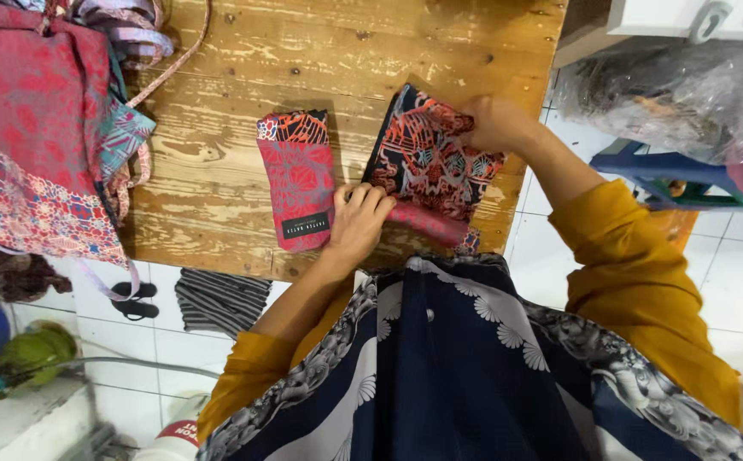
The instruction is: The person folds several patterned tote bags on a wooden table. They smooth each bag, fold it into a compact rectangle, and place it on a growing stack. The person also places a folded bag into a clear plastic bag.
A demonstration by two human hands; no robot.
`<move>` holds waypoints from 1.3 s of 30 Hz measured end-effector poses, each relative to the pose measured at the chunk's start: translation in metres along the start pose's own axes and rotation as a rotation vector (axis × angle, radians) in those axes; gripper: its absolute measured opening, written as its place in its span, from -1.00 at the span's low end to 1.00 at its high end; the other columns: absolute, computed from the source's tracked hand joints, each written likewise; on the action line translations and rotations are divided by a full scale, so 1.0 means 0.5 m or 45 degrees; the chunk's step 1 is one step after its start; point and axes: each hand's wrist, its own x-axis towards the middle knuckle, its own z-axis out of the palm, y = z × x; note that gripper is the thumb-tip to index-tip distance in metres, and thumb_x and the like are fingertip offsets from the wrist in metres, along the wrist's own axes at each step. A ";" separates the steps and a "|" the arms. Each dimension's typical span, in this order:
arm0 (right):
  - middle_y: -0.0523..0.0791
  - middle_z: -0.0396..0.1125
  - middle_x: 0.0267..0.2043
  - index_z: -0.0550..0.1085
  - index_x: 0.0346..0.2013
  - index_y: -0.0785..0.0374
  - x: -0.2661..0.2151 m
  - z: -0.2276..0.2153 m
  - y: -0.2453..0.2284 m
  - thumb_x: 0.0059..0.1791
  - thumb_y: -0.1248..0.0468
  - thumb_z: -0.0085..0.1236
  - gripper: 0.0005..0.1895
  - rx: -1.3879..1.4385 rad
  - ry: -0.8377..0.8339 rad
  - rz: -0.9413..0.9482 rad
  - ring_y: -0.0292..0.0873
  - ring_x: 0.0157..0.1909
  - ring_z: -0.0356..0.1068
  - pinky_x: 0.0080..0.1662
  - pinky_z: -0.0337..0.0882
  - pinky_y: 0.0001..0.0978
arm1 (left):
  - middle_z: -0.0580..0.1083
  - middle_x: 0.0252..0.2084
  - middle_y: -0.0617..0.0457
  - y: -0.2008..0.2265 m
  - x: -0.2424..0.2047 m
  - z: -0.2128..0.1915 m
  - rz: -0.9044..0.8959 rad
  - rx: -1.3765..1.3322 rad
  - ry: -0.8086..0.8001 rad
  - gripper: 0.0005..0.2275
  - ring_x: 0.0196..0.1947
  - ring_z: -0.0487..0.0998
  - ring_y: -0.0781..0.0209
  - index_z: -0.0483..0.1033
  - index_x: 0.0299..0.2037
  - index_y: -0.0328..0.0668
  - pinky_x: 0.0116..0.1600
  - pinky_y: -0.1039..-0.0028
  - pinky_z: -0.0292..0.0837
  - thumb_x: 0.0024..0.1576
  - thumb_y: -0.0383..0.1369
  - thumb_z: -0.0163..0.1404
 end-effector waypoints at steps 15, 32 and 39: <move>-0.02 0.30 0.12 0.42 0.17 0.27 -0.187 0.155 -0.187 -0.06 0.15 0.04 -0.48 -0.486 0.133 -0.691 -0.02 0.00 0.40 -0.12 0.48 -0.19 | 0.44 0.28 0.05 0.029 -0.066 0.021 0.210 0.060 0.238 -0.81 0.31 0.36 0.04 0.50 -0.11 -0.05 0.32 0.08 0.18 0.08 -0.38 0.11; 0.09 0.42 0.12 0.43 0.18 0.13 -0.216 0.158 -0.109 0.01 -0.14 0.12 -0.42 0.247 -0.099 0.090 0.16 0.03 0.49 0.06 0.47 -0.04 | 0.56 -0.11 -0.20 -0.083 0.124 0.041 -0.248 -0.604 -0.865 -0.70 -0.03 0.57 -0.25 0.39 0.03 -0.04 0.05 0.00 0.42 0.17 -0.18 0.09; 0.11 0.42 0.06 0.49 0.07 0.18 -0.140 0.138 -0.089 -0.11 -0.19 0.29 -0.35 -0.057 0.331 0.220 0.21 0.10 0.42 0.10 0.38 0.11 | 0.31 0.25 -0.33 -0.076 0.156 0.068 -0.375 -0.330 -0.220 -0.29 0.20 0.36 -0.38 0.38 0.23 -0.06 0.16 -0.04 0.33 -0.17 -0.11 0.33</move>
